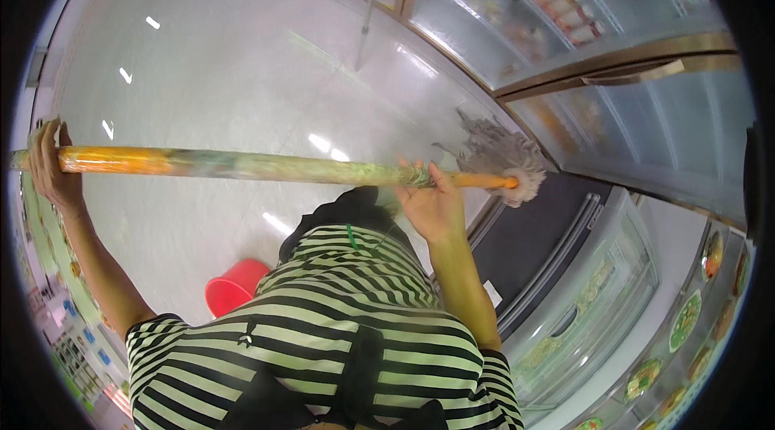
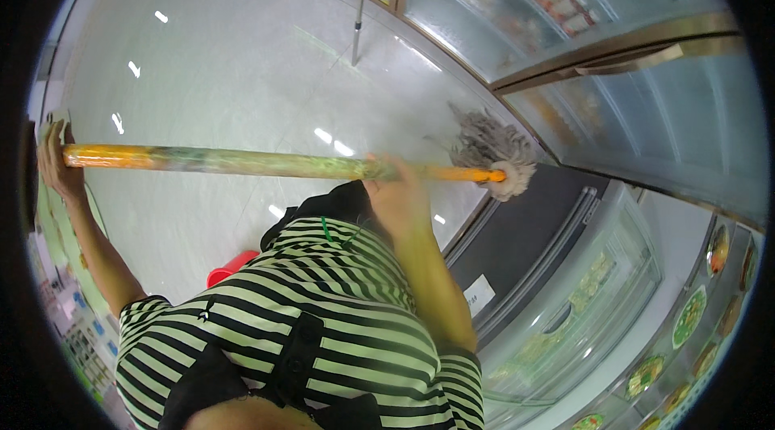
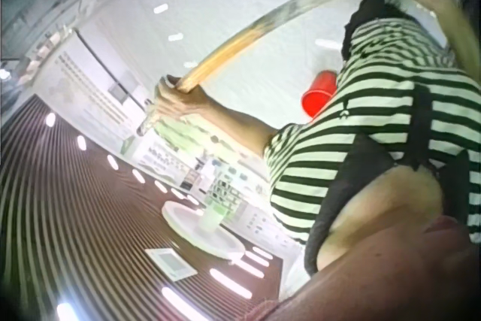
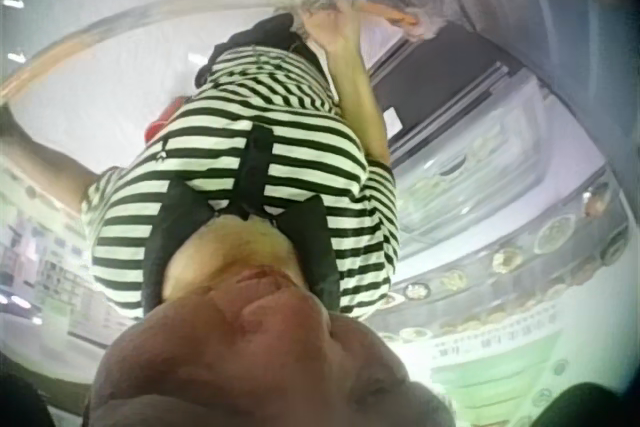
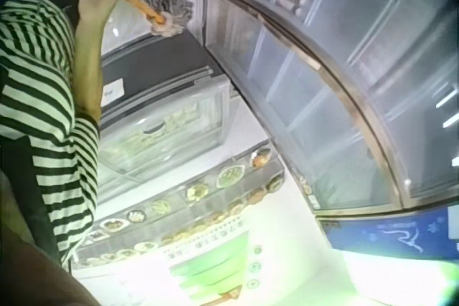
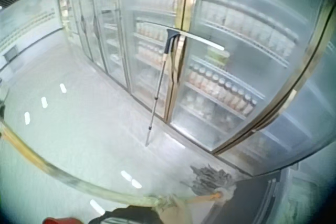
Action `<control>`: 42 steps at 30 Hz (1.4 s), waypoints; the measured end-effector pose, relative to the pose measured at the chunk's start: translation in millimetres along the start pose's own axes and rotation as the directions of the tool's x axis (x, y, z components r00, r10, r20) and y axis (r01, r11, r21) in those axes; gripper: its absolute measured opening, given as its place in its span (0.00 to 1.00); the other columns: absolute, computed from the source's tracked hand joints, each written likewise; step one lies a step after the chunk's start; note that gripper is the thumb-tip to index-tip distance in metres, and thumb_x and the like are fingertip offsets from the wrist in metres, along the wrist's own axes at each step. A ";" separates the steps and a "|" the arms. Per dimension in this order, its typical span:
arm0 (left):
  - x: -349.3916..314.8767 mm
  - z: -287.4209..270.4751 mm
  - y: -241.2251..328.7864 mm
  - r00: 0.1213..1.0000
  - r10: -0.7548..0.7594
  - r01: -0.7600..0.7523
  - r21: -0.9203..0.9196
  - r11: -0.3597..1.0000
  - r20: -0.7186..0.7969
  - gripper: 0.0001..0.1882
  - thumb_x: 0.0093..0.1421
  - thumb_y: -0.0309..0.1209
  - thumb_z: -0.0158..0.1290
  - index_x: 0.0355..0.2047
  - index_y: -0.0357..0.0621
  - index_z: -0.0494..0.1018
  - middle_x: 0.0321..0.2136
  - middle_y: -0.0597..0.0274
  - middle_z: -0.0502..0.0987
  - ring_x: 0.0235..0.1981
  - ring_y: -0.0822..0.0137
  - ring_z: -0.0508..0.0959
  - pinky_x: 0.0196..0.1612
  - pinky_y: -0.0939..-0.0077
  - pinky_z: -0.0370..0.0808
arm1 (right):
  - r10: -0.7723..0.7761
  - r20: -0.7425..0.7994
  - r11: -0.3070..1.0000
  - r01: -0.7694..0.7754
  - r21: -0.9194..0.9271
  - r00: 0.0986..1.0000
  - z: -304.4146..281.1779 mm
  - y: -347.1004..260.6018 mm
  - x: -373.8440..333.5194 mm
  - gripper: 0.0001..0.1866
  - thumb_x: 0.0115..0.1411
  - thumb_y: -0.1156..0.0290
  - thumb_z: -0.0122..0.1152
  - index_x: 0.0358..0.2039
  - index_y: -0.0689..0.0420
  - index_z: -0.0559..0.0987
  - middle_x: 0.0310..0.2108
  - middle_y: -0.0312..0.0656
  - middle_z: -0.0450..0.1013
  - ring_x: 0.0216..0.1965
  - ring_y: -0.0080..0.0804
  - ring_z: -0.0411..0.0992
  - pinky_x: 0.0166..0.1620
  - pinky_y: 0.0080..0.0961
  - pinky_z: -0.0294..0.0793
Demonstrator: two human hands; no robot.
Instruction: The person mops the floor in front of a glass-top freezer using a mop and a red bucket. They then wipe the glass surface of the freezer with a cloth.
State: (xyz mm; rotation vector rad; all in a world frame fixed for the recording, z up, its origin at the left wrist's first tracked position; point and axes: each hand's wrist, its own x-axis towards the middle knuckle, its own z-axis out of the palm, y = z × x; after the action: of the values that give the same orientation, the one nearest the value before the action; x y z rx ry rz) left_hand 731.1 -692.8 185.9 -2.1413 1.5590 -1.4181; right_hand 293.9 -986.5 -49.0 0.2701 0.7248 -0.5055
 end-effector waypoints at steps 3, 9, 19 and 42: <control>5.7 -37.1 60.5 0.999 0.042 -0.043 0.057 0.997 0.025 0.08 0.54 0.25 0.59 0.36 0.46 0.78 0.33 0.62 0.79 0.33 0.64 0.78 0.39 0.74 0.71 | 0.065 -0.068 0.998 -0.066 -0.012 0.996 -94.5 -7.7 61.1 0.04 0.60 0.73 0.52 0.32 0.60 0.73 0.37 0.43 0.74 0.49 0.39 0.68 0.53 0.41 0.66; 4.9 -98.3 232.4 0.902 0.324 -0.275 -0.201 0.940 0.284 0.13 0.49 0.30 0.53 0.36 0.42 0.75 0.35 0.57 0.75 0.36 0.60 0.75 0.45 0.62 0.70 | 0.045 -0.026 0.986 -0.040 0.163 0.999 -258.2 -10.2 112.6 0.10 0.57 0.73 0.57 0.38 0.63 0.72 0.43 0.51 0.71 0.52 0.45 0.67 0.55 0.44 0.67; 17.8 -66.8 346.9 0.584 0.756 -0.549 -0.543 0.636 0.295 0.09 0.47 0.30 0.49 0.29 0.40 0.71 0.24 0.64 0.66 0.29 0.68 0.67 0.30 0.76 0.61 | 0.289 -0.140 0.924 -0.237 0.299 0.947 -192.8 73.0 45.0 0.50 0.57 0.47 0.58 0.61 0.73 0.45 0.59 0.70 0.52 0.58 0.63 0.59 0.61 0.50 0.59; 32.5 35.0 143.0 -0.202 0.640 -0.577 -0.618 0.534 0.742 0.37 0.47 0.39 0.62 0.58 0.51 0.62 0.50 0.46 0.70 0.48 0.48 0.72 0.51 0.52 0.65 | -0.323 -0.081 0.695 0.294 0.657 0.943 -163.1 233.1 169.4 0.09 0.51 0.80 0.59 0.29 0.61 0.68 0.28 0.45 0.68 0.29 0.42 0.71 0.42 0.42 0.73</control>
State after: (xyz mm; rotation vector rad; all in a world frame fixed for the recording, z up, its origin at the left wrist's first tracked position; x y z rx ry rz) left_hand 661.7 -797.5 102.5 -1.1449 1.5043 0.4250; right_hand 433.0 -781.7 -268.9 0.8156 0.5239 -1.0962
